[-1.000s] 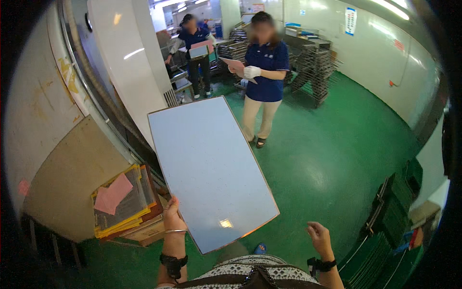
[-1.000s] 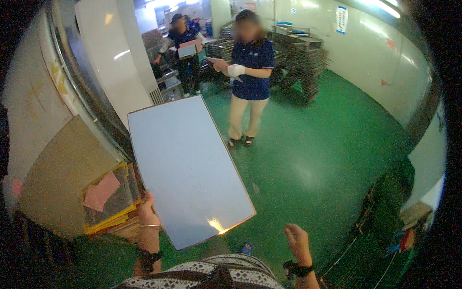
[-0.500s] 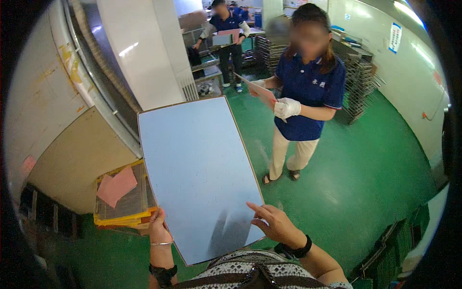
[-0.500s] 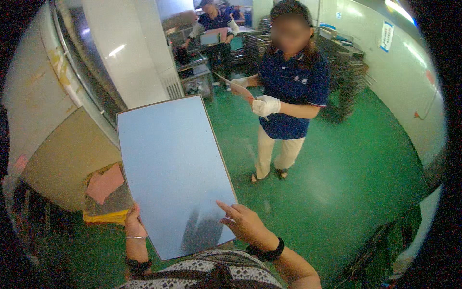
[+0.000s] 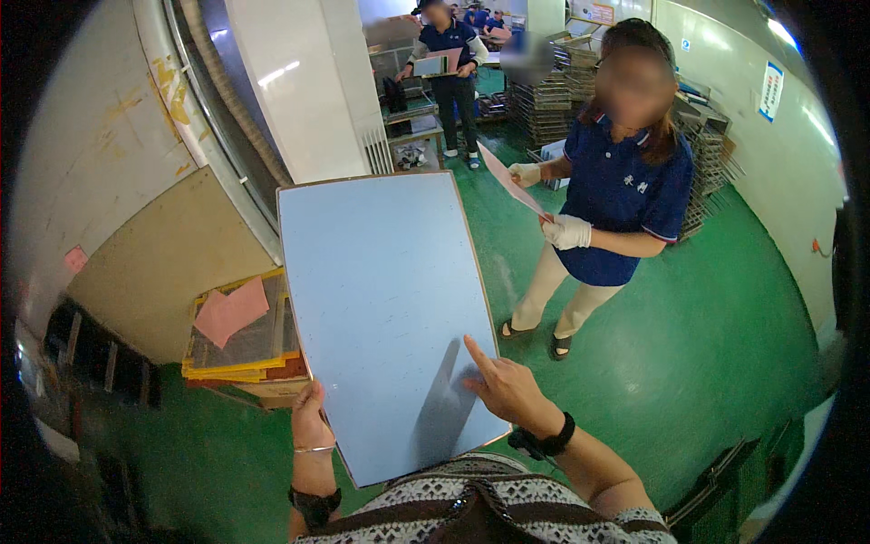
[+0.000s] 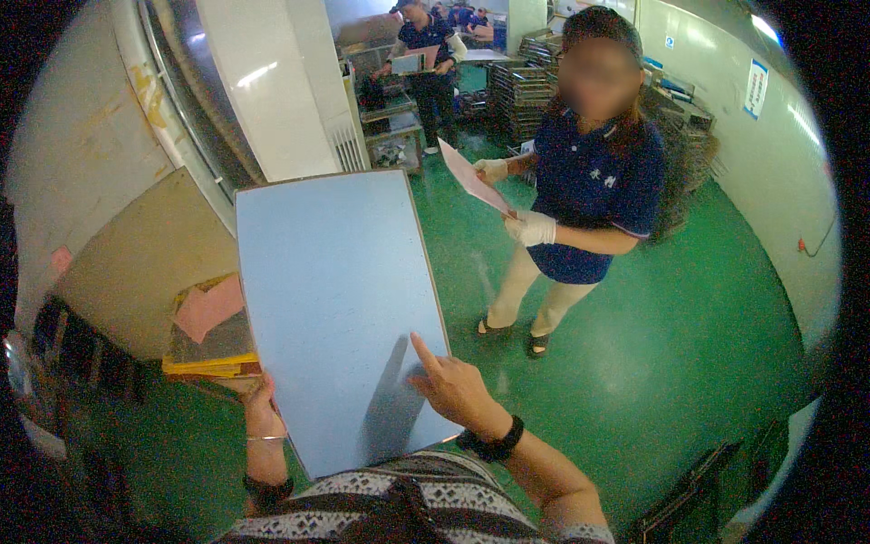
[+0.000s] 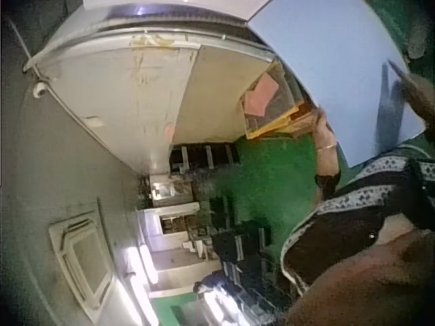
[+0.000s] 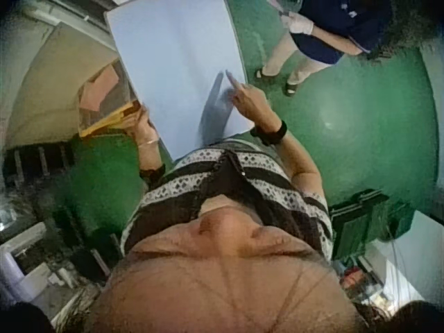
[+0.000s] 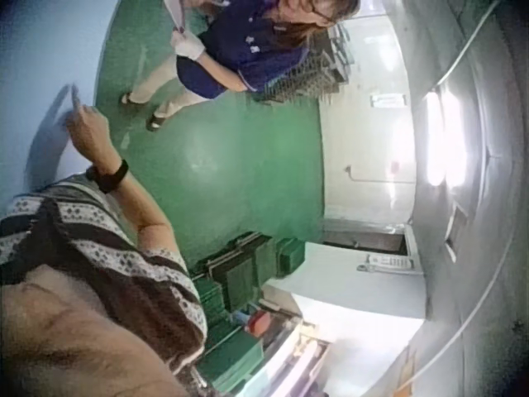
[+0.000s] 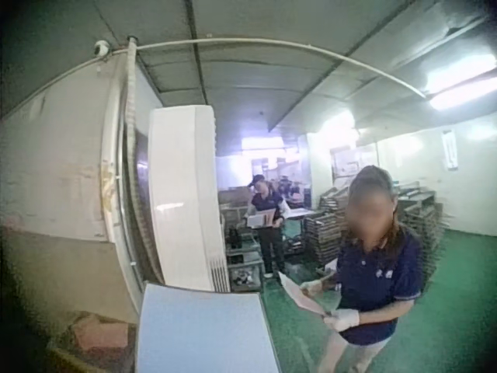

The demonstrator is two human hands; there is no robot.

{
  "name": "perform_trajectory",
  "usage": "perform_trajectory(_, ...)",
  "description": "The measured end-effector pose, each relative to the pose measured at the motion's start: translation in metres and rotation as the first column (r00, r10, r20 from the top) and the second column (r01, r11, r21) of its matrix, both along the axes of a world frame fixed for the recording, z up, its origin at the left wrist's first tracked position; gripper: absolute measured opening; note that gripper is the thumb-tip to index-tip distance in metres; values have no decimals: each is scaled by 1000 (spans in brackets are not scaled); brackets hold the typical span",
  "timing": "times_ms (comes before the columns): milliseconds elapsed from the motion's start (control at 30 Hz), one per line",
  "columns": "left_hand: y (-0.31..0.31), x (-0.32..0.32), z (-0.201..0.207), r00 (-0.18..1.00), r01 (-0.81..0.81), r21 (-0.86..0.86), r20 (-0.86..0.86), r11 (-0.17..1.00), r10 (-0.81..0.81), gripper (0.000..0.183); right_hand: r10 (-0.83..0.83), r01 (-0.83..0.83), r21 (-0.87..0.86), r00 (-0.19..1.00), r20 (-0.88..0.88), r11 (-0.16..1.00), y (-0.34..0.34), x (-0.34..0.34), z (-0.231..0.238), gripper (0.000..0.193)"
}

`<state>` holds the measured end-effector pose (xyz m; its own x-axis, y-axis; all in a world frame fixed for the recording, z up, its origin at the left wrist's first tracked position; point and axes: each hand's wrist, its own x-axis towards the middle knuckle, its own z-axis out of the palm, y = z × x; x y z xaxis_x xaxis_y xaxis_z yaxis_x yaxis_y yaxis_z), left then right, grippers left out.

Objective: Inspect printed sheets and panels, sort them, and organize them into specialized racks.

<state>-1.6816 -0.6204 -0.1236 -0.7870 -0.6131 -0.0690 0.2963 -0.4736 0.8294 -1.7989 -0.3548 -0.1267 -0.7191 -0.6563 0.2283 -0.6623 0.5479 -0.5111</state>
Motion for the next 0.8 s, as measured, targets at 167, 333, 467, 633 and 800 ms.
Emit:
perform_trajectory(167,1,-6,-3,997,19,-45,73,999,-16,14,-35,27,85,995,97,996,-14,-11,-9,65)
perform_trajectory(333,11,-39,-6,993,-3,-106,116,994,15,18,526,-533,7,837,152,846,-16,4,-43,61)
perform_trajectory(467,8,-90,-3,991,42,-16,127,999,-40,21,439,-430,-96,857,270,898,-10,-35,-38,62)
perform_trajectory(633,-30,-159,-42,983,103,-37,154,994,-96,21,213,-236,20,905,367,971,-4,-92,-47,63)
perform_trajectory(800,-62,-248,-48,967,191,23,168,981,-192,19,1,77,-124,844,537,989,0,-141,-55,60)
